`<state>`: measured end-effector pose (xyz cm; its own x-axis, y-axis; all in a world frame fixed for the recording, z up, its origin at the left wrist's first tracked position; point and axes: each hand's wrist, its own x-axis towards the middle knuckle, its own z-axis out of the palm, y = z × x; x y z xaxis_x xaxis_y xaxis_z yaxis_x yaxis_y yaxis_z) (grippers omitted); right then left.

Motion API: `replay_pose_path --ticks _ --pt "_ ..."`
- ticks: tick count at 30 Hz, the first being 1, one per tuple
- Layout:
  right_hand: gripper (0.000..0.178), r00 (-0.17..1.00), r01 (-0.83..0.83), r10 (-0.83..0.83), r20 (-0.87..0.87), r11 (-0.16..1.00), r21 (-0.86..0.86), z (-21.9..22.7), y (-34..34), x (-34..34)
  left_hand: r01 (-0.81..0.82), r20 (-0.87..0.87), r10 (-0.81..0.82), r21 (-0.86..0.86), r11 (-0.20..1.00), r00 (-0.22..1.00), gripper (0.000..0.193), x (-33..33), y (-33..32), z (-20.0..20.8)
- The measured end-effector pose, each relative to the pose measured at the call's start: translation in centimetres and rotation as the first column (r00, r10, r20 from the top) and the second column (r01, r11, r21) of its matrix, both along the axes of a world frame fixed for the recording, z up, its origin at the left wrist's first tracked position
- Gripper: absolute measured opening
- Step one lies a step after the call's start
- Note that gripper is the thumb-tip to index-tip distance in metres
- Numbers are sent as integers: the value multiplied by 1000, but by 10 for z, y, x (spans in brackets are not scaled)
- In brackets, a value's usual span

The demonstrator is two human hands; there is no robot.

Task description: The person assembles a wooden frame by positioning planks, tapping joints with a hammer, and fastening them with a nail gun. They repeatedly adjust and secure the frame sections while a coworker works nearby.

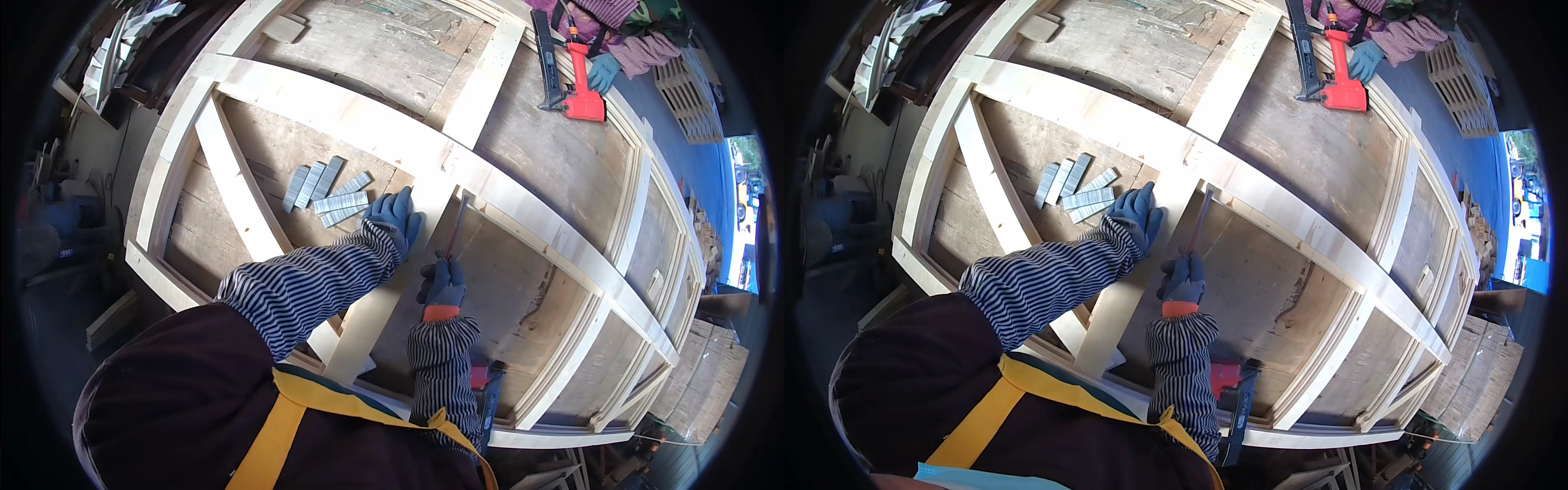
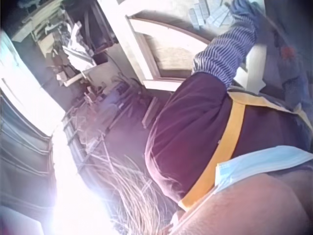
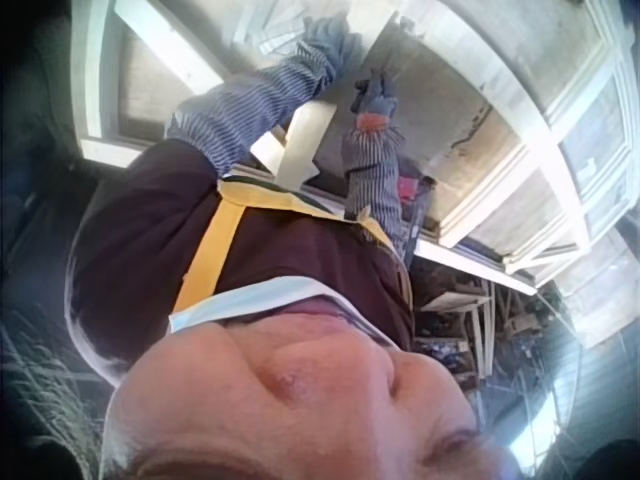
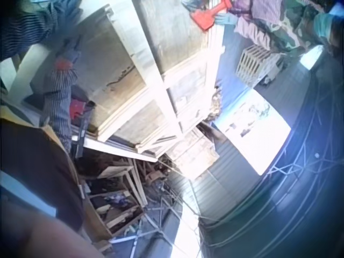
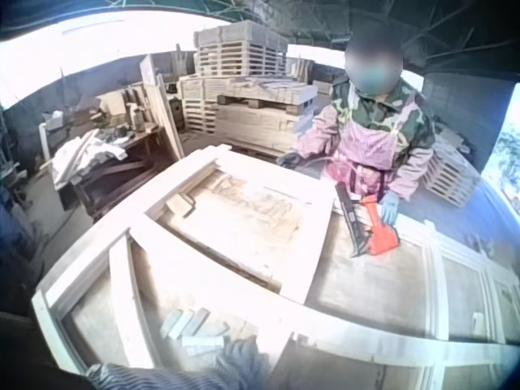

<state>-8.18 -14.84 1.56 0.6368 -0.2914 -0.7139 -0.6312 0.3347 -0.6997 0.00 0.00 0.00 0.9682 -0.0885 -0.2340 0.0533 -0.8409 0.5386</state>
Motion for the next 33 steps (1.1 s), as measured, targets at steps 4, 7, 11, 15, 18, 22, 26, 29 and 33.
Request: replay_pose_path --ticks 4,7,11,15,18,22,26,29,33 --pt "27 992 120 -122 14 989 90 1 48 36 -79 -111 61 -164 983 992 64 5 31 1" --pt "28 978 206 -207 -10 967 151 13 63 44 -56 -98 35 -220 974 995 61 3 32 -23" --pt "40 938 347 -340 -68 925 157 6 73 50 64 -190 -109 -227 972 976 60 10 25 -2" --pt "32 940 339 -321 -112 913 229 49 66 68 -75 -179 24 -287 955 984 59 7 16 -13" --pt "19 929 353 -310 -201 904 240 71 64 74 8 -3 -8 -209 978 1000 54 3 12 -23" --pt "17 916 379 -298 -269 864 332 92 55 86 1 81 13 -177 984 997 51 0 8 -19" --pt "20 935 333 -261 -239 877 347 78 41 81 2 91 14 -175 985 996 51 0 4 -13" --pt "36 978 190 -176 -116 974 124 63 54 49 -15 68 25 -136 991 997 53 1 8 -5" --pt "35 993 -57 44 -111 991 -117 44 16 -5 -45 114 58 -107 993 992 56 0 4 -15"
